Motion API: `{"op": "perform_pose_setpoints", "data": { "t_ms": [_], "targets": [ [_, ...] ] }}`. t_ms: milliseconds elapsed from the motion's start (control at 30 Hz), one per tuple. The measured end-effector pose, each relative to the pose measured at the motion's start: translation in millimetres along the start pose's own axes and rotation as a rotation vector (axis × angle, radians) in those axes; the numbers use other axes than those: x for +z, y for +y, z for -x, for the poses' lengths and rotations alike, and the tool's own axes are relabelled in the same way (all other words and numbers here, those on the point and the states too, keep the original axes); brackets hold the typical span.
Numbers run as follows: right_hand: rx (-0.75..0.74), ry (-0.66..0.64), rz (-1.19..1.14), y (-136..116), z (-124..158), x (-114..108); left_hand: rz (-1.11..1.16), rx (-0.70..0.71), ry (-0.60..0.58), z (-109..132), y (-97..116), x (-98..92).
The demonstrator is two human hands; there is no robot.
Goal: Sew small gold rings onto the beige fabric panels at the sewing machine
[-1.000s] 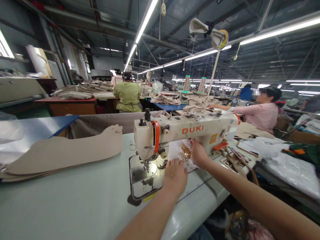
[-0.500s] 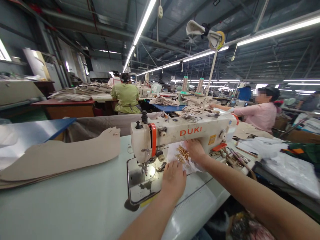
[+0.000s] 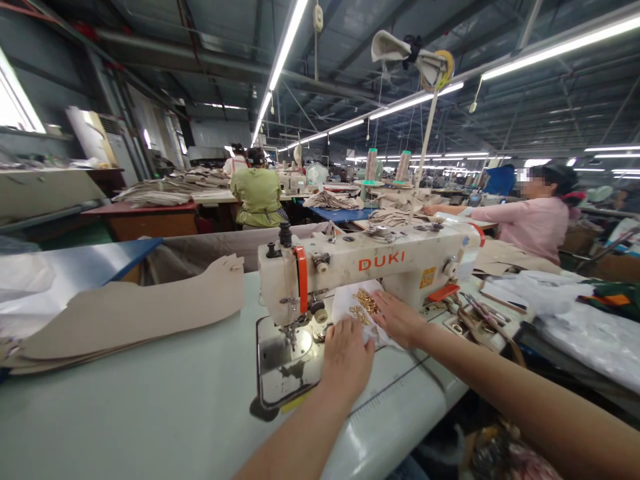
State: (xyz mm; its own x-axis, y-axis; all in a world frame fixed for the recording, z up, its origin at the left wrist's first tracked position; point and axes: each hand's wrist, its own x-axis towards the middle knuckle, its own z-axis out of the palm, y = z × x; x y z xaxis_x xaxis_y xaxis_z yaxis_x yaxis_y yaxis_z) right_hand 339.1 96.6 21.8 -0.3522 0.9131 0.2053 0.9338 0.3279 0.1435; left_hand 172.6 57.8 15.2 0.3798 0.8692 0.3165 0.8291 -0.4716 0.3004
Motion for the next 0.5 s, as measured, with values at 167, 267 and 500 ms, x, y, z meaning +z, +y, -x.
{"op": "perform_pose_setpoints", "data": {
  "t_ms": [167, 267, 500],
  "targets": [
    [-0.03, 0.083, -0.029, -1, -9, -1, -0.019, -0.037, 0.003, 4, 2, -3.6],
    [-0.083, 0.174, -0.071, -2, 4, 0, -0.04, -0.063, 0.0, 13, 4, -4.9],
    [-0.399, 0.639, -0.199, -7, 27, 31, -0.003, 0.069, 0.074, 20, 5, 9.0]
  ]
}}
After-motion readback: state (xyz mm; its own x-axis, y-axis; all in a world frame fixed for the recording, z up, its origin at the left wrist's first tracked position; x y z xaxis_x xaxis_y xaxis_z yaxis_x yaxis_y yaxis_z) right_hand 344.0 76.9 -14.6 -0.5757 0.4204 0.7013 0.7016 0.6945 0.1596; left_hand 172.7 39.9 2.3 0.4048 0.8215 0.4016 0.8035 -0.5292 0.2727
